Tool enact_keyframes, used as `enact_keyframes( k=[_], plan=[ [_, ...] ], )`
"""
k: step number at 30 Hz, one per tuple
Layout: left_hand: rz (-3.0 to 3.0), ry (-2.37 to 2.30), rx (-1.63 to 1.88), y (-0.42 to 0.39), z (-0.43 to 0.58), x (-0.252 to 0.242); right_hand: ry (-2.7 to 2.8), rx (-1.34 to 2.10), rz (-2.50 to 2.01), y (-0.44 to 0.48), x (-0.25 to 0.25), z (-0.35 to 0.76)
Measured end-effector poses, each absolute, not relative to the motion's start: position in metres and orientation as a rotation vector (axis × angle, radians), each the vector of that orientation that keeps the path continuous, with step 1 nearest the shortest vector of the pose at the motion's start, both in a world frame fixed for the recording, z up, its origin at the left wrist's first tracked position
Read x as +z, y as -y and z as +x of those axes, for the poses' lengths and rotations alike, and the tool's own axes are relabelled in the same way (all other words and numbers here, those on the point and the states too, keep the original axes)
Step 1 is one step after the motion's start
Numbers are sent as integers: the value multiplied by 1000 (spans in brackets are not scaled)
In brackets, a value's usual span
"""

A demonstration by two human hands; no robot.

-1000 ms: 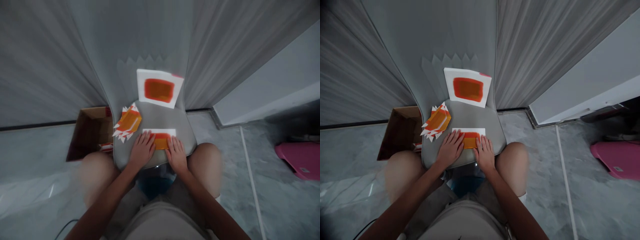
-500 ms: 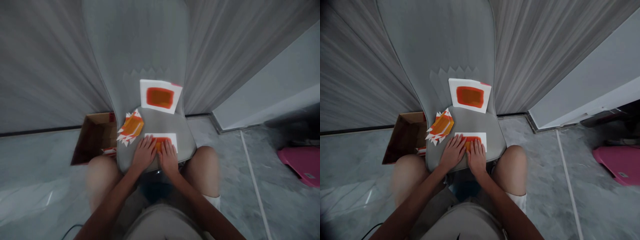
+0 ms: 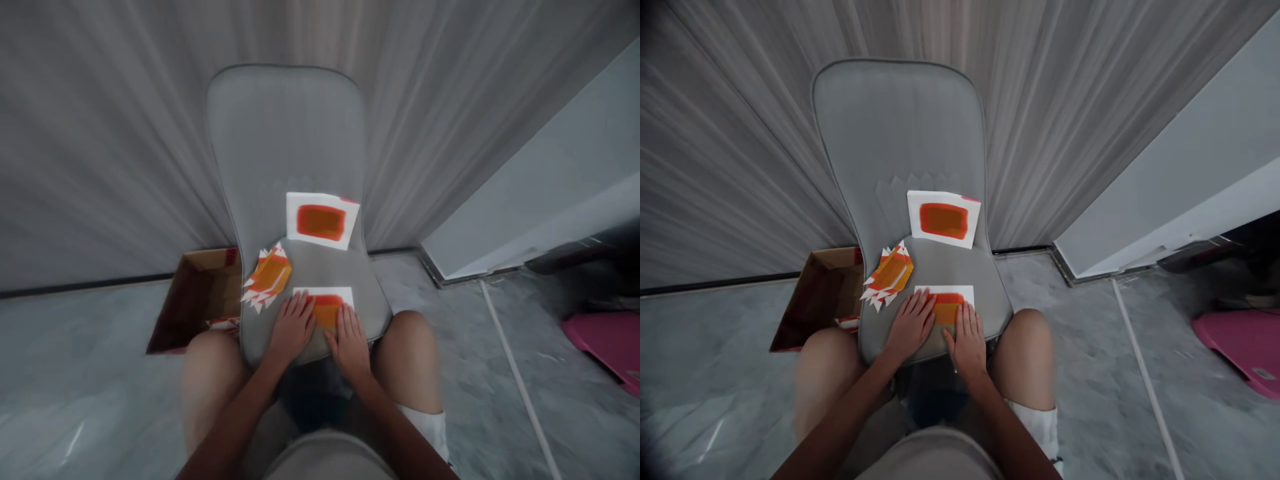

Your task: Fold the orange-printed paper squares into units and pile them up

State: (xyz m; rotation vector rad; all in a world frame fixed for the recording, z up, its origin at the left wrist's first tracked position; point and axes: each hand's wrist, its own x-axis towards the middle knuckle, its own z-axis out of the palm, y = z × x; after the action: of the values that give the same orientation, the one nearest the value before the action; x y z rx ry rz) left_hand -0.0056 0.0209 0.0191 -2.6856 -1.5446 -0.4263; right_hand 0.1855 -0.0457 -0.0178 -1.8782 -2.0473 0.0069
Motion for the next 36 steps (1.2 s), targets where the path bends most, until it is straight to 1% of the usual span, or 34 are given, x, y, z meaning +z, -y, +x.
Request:
enact_keyframes(
  k=[10,15,20,24,27,30,33,36],
  plan=[
    [-2655,1517,-465,-23,-7,14,2067,-8,-1858,45,-16,187],
    [-2587,1603,-520,-22,-9,12,2074,-10,-1849,46,-16,189],
    [-2575,1572,-493,-22,-10,11,2076,-30,-1853,46,-16,189],
    [-2499,1557,-594,-18,-14,9,2062,-55,-1840,46,-17,188],
    [-2545,1422,-674,-8,-18,9,2069,-59,-1829,45,-17,189],
    [-2670,1311,-595,7,-20,11,2075,-50,-1828,45,-17,189],
    [-2691,1374,-472,21,-19,15,2066,-44,-1834,46,-17,189],
    [-2638,1484,-432,29,-17,15,2076,-56,-1830,46,-17,190]
  ],
)
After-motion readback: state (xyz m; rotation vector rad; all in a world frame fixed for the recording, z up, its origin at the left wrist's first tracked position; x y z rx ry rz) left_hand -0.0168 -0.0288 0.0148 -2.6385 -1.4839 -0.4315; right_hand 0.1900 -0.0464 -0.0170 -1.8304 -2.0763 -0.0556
